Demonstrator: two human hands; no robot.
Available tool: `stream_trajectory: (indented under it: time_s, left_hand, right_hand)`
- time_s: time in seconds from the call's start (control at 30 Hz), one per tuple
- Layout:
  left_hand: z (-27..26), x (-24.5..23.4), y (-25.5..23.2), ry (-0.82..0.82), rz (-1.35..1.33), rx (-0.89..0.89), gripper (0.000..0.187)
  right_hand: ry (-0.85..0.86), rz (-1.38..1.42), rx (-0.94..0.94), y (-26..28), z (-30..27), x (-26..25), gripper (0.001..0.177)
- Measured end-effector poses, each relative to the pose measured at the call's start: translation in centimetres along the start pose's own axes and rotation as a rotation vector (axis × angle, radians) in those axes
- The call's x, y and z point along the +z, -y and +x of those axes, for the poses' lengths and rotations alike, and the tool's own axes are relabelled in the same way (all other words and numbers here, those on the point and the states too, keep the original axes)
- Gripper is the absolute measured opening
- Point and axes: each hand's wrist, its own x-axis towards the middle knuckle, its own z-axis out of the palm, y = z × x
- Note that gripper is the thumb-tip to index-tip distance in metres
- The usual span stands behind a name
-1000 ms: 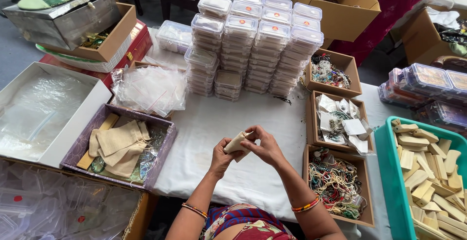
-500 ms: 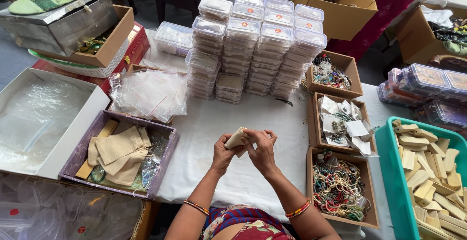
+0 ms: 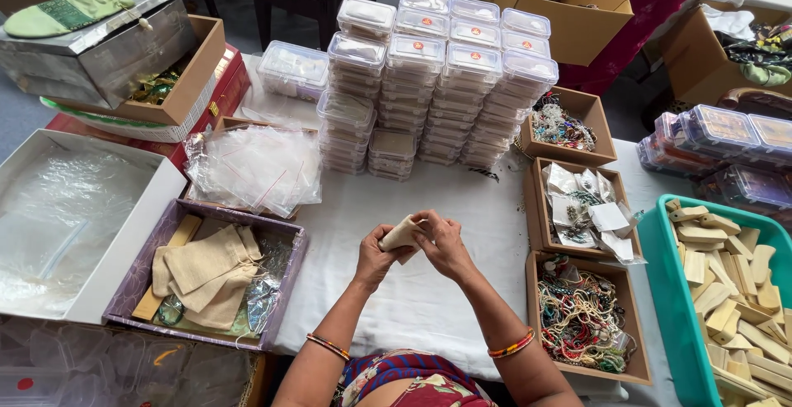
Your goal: The person picks up a beaded necklace from a box, straightens it, and places it into a small plastic bag. They then put the bagged necklace into a small cloth pouch, tie the pouch closed, and place it into a clear plastic container. Finally, they close the container and stack it with others.
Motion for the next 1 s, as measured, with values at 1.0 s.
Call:
stream_trajectory:
  time_s: [1.0]
  left_hand:
    - [2.3,-0.3,-4.4,0.339,0.189,-0.279,0.046]
  right_hand:
    - [-0.243,0.838,0.142,-4.7,1.7,4.7,0.036]
